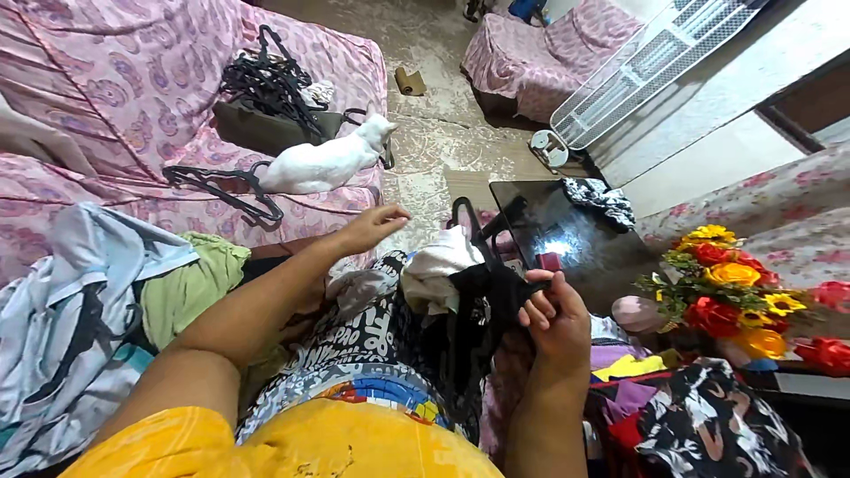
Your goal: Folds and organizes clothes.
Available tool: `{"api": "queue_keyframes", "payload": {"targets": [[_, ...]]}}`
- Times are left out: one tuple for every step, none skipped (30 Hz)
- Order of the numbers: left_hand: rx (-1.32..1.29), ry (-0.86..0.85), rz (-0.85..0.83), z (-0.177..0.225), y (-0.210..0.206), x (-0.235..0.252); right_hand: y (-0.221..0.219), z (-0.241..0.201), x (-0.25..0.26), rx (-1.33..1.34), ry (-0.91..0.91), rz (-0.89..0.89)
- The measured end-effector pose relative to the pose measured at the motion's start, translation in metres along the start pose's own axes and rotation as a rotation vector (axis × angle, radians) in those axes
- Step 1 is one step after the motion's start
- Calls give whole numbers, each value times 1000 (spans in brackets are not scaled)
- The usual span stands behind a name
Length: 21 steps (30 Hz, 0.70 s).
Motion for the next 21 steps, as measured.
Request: {"api": "queue_keyframes", "payload": {"targets": [[-50, -20, -46, 9, -11, 6, -1, 1, 2, 14, -13, -38], [-78, -40, -87, 17, -22, 12, -1, 1, 4, 30, -23, -68], [-61, -73, -110, 23, -32, 18, 0, -1, 6, 43, -30, -76], [18, -135, -107, 28, -41, 21, 3, -2, 6, 46, -35, -70], [152, -213, -92, 30, -46, 25, 6, -3, 6, 43, -37, -47], [306, -280, -82, 31, -47, 29, 8, -3, 6, 27, -40, -11], [468, -337, -50, 32, -49, 33, 11, -2, 5, -7, -50, 35], [610, -391, 7, 32, -51, 36, 14, -1, 5, -43, -64, 81], [712, -440, 72, 34, -51, 39, 16, 1, 5, -78, -80, 121], [765, -477, 119, 38, -50, 42, 16, 3, 5, -101, -90, 158], [776, -510, 132, 44, -48, 43, 16, 5, 5, -110, -89, 191], [745, -552, 104, 51, -48, 43, 15, 6, 6, -110, -76, 216], [685, -606, 34, 59, -51, 39, 13, 8, 8, -101, -55, 228], [616, -677, -57, 65, -58, 33, 13, 9, 10, -86, -28, 238], [557, -746, -161, 68, -69, 24, 11, 9, 12, -68, -3, 254], [509, -795, -283, 69, -80, 14, 10, 9, 14, -53, 13, 276], [463, -810, -413, 70, -89, 4, 8, 8, 15, -43, 21, 298], [414, -796, -523, 72, -93, -4, 7, 7, 15, -39, 23, 300], [368, -761, -573, 74, -92, -9, 7, 7, 15, -42, 23, 281], [308, -714, -520, 74, -87, -9, 8, 7, 14, -47, 21, 253], [252, -657, -375, 72, -79, -6, 8, 7, 12, -48, 19, 224]]}}
Point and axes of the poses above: each hand's wrist, its own x-axis towards the middle knuckle, its own y-axis out of the back of the hand, z = x × y, the point moved 2 cm from there along x, towards the middle knuckle, and after that the axes turned 10 degrees about -y, right-handed, at the moved point
